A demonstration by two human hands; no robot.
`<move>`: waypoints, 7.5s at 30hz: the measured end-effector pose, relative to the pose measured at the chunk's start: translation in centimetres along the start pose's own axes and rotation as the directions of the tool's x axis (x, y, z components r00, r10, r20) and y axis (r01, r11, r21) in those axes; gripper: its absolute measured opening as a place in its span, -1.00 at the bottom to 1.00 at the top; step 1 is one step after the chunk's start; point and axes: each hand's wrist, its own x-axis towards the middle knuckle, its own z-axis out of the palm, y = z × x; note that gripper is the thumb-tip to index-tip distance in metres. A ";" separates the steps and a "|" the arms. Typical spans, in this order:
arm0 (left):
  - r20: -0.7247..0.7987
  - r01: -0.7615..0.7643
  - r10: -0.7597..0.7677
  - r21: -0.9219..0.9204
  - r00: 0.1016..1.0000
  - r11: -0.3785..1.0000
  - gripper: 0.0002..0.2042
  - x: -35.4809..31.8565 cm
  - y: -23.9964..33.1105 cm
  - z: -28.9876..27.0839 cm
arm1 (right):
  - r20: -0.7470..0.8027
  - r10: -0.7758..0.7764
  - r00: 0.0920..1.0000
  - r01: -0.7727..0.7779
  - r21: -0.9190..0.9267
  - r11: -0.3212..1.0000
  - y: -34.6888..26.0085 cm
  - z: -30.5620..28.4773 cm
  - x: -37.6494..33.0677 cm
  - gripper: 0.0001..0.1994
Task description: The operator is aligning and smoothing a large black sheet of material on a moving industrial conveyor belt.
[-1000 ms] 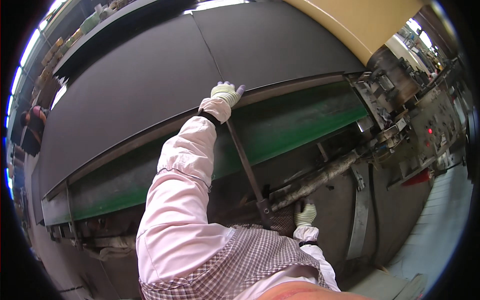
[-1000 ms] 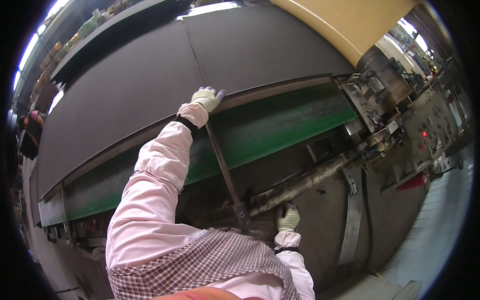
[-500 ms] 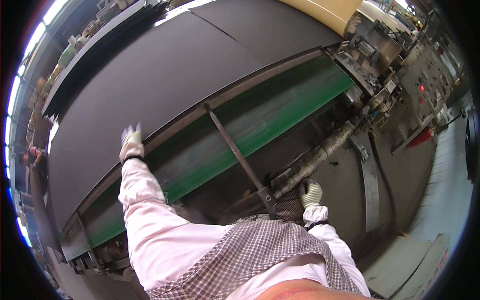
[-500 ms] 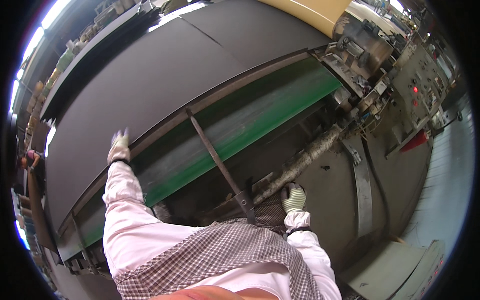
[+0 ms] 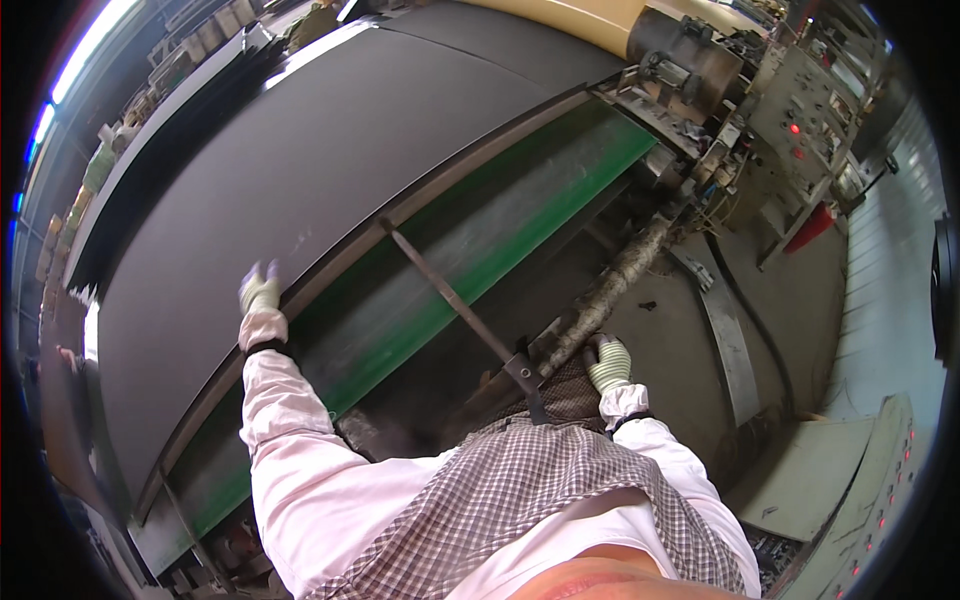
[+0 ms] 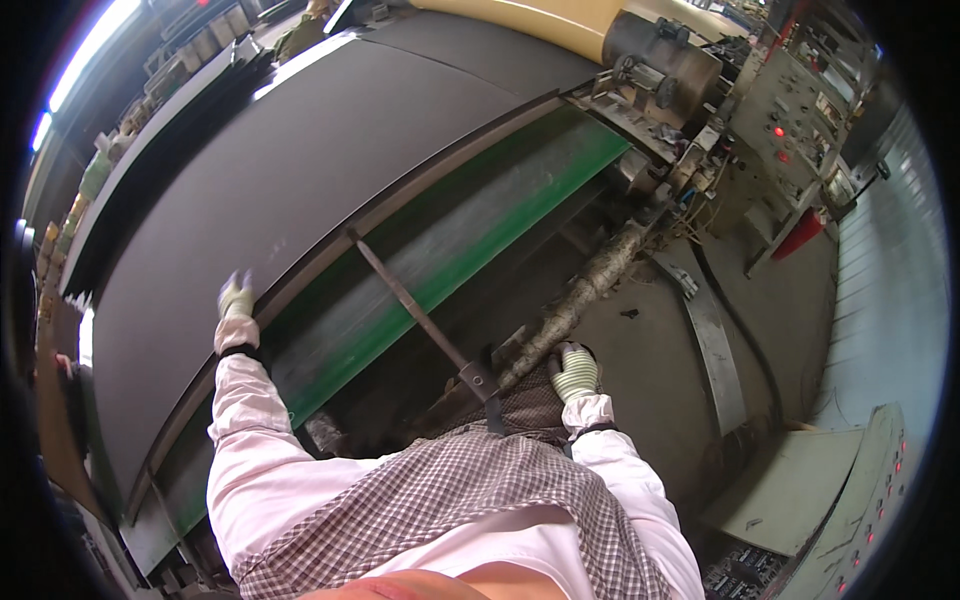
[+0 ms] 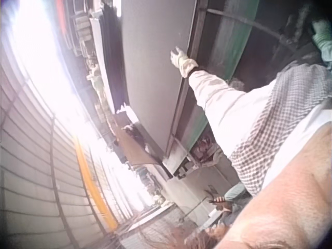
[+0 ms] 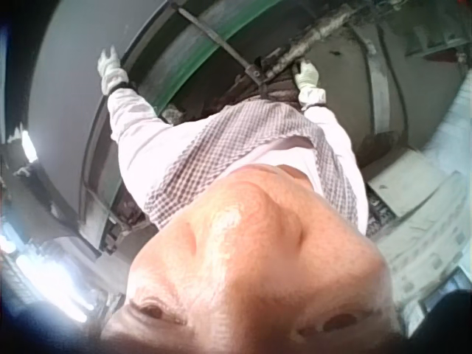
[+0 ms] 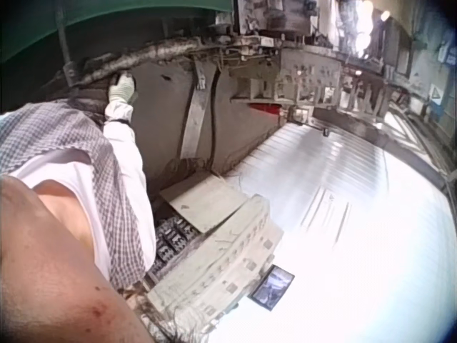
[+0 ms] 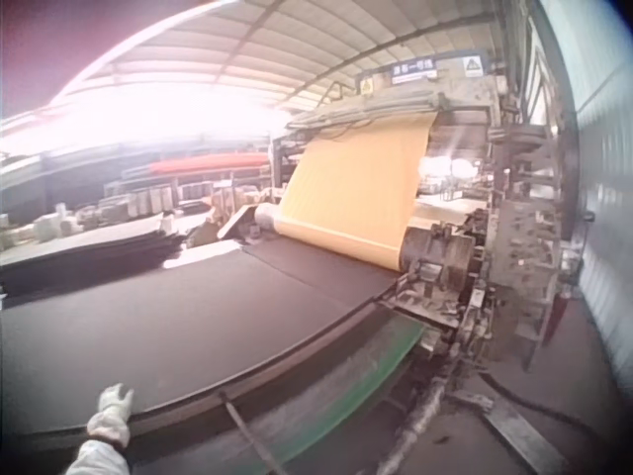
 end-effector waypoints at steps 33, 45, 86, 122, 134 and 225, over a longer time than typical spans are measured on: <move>0.498 -0.558 0.432 0.131 0.752 0.820 -0.29 1.2 37.2 7.8 | 0.148 0.032 0.988 -0.049 0.113 0.992 -1.2 -2.8 1.3 -0.80; 0.303 -0.733 0.683 0.087 0.665 0.675 -0.58 6.2 13.2 9.1 | 0.002 0.006 1.000 -0.006 0.056 0.998 -1.3 -2.3 0.8 -0.79; 0.362 -0.490 0.384 0.270 0.849 0.829 -0.53 -1.0 12.4 3.3 | -0.003 -0.012 1.000 0.012 -0.097 0.995 1.1 1.1 0.1 -0.77; 0.100 -0.073 0.051 0.227 0.994 0.971 -0.33 -1.2 -1.0 -0.1 | 0.032 0.089 0.996 -0.088 -0.030 0.996 -0.3 0.1 0.2 -0.79; 0.142 -0.123 0.108 0.099 0.984 0.987 -0.42 -1.2 -2.1 0.0 | 0.052 0.050 0.997 -0.050 -0.006 0.999 -0.7 -0.7 0.3 -0.78; 0.001 -0.282 0.282 0.048 0.959 0.958 -0.43 0.8 13.2 1.4 | -0.047 -0.013 0.999 0.016 0.064 0.998 0.4 0.2 0.2 -0.85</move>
